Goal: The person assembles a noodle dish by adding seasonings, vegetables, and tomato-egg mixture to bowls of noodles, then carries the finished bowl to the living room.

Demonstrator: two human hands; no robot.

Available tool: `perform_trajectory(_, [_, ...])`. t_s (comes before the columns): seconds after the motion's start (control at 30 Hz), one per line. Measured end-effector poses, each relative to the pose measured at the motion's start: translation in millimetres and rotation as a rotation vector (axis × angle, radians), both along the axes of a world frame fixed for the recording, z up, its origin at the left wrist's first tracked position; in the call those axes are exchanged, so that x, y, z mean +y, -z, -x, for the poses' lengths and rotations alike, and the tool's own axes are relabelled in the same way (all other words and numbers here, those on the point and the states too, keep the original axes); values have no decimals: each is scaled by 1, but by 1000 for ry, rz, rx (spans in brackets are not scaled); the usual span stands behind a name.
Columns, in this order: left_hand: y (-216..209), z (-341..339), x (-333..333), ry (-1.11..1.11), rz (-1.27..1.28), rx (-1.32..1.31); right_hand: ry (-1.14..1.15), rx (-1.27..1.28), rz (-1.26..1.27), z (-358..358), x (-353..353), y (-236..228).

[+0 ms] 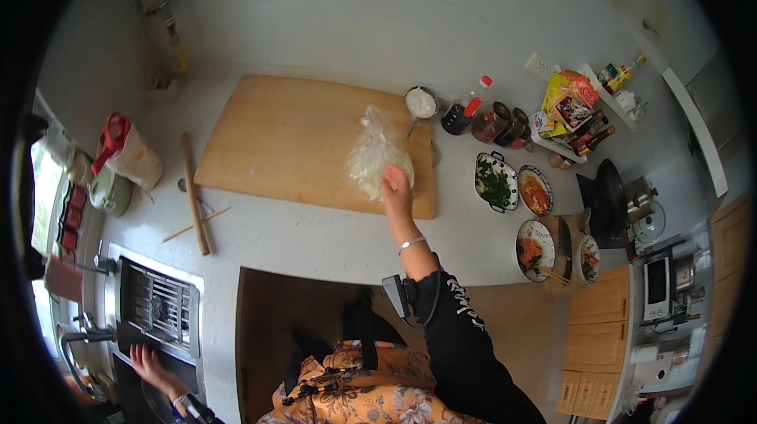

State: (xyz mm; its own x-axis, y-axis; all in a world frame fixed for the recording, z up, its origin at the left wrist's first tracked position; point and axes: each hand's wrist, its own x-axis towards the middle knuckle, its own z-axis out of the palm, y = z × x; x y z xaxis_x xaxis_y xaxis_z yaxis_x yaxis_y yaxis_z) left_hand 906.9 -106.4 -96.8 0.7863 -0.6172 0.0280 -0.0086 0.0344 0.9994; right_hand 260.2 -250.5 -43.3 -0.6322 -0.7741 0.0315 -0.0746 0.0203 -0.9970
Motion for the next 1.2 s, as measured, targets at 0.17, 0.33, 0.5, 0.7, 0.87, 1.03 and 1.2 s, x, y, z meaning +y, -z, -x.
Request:
perform_trajectory(0.17, [-81,280,-146,649,13,187,55,521,-73,76,-60,15])
perform_trajectory(0.33, [-86,492,-225,1177,-60,90,-37,854,-149,84,-107,35])
perform_trajectory(0.5, [-35,584,-268,1198,-292,-274,-72,639,-150,88,-103,36])
perform_trajectory(0.7, [-37,594,-276,1400,-396,-81,-53,-108,140,108,-49,17])
perform_trajectory(0.87, [-99,608,-225,1513,-171,486,38,-713,302,114,38,-32])
perform_trajectory(1.03, [-128,637,-186,1680,-241,727,256,-971,604,140,107,-60])
perform_trajectory(1.2, [-118,688,-141,1857,-260,731,268,-964,784,175,171,-58])
